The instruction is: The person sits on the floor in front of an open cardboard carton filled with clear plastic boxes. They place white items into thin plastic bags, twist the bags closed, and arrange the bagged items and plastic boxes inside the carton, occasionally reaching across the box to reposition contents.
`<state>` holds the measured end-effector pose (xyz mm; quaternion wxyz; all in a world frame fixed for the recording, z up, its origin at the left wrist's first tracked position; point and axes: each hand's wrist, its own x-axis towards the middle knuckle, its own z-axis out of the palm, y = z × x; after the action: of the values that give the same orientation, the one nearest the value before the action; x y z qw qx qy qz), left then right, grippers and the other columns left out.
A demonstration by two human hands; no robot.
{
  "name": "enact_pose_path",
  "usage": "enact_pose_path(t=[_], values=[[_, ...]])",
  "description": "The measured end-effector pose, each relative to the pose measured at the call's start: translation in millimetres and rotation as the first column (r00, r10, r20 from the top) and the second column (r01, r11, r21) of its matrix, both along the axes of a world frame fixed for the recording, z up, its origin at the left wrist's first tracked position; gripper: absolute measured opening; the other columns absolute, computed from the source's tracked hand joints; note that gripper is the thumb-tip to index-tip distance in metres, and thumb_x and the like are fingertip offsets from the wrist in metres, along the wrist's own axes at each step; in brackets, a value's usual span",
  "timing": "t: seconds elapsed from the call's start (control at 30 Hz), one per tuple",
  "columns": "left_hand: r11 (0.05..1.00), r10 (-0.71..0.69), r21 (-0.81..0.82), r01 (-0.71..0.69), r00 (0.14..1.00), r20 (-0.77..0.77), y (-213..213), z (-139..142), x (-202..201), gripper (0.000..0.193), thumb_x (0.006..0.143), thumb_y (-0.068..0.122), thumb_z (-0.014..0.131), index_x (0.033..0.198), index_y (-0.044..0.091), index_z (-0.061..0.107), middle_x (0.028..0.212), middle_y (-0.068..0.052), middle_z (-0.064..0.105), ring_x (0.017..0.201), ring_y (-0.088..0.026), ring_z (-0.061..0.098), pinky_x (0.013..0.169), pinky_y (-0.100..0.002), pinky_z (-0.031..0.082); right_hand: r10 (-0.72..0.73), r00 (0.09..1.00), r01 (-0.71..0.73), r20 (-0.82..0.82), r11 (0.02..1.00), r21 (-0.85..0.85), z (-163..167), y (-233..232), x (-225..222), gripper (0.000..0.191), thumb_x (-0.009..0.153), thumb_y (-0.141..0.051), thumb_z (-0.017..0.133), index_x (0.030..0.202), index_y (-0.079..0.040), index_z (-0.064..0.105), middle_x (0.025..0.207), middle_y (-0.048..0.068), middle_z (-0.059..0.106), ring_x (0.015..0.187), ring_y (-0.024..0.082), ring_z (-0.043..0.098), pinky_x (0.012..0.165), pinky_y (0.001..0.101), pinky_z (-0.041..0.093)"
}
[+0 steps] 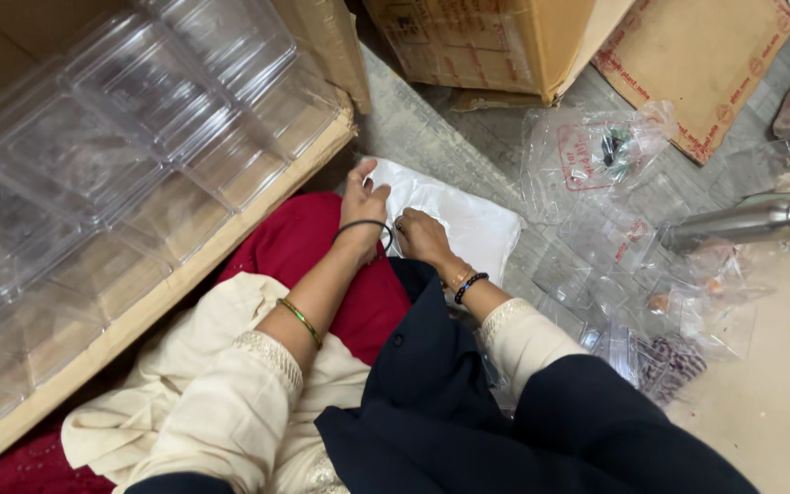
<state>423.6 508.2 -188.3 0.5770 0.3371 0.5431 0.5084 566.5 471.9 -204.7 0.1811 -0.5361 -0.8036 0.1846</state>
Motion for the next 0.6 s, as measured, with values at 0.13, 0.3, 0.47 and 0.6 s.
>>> enact_pose_path(t=[0.13, 0.3, 0.47, 0.6], values=[[0.969, -0.118, 0.173, 0.179, 0.941, -0.316, -16, 5, 3, 0.056, 0.088, 0.008, 0.062, 0.143, 0.001, 0.049, 0.151, -0.026, 0.049, 0.146, -0.039, 0.043, 0.121, -0.040, 0.034, -0.112, 0.992, 0.112, -0.059, 0.994, -0.003, -1, -2, 2, 0.010, 0.085, -0.010, 0.070, 0.083, 0.000, 0.066, 0.088, 0.020, 0.062, 0.087, 0.040, 0.063, 0.076, 0.0495, 0.051], [0.841, -0.280, 0.066, 0.537, 0.537, -0.796, -35, 33, 18, 0.081, 0.074, 0.012, 0.075, 0.144, -0.012, 0.041, 0.153, -0.035, 0.037, 0.147, -0.047, 0.032, 0.123, -0.045, 0.026, -0.168, 0.865, 0.237, -0.473, 0.967, 0.091, 15, -20, 39, 0.008, 0.097, -0.002, 0.056, 0.092, 0.003, 0.059, 0.098, 0.017, 0.062, 0.089, 0.029, 0.063, 0.079, 0.0383, 0.053], [0.702, -0.443, -0.419, 0.576, -0.108, -0.890, -55, 59, 36, 0.098, 0.076, 0.030, 0.076, 0.151, -0.011, 0.028, 0.159, -0.031, 0.025, 0.148, -0.046, 0.023, 0.117, -0.055, 0.015, -0.491, 0.497, 0.356, -0.716, 0.867, -0.348, 34, -30, 60, 0.014, 0.108, -0.011, 0.049, 0.100, -0.002, 0.058, 0.095, 0.012, 0.071, 0.071, 0.016, 0.056, 0.067, 0.0289, 0.049], [0.782, -0.225, -0.354, 0.513, -0.297, -0.928, -63, 51, 41, 0.065, 0.098, 0.022, 0.054, 0.150, -0.011, 0.036, 0.158, -0.031, 0.033, 0.147, -0.046, 0.031, 0.121, -0.058, 0.017, -0.358, 0.811, 0.324, -0.464, 0.933, -0.154, 46, -19, 53, 0.017, 0.099, -0.013, 0.065, 0.101, 0.002, 0.072, 0.093, 0.013, 0.068, 0.074, 0.017, 0.062, 0.067, 0.0293, 0.050]])
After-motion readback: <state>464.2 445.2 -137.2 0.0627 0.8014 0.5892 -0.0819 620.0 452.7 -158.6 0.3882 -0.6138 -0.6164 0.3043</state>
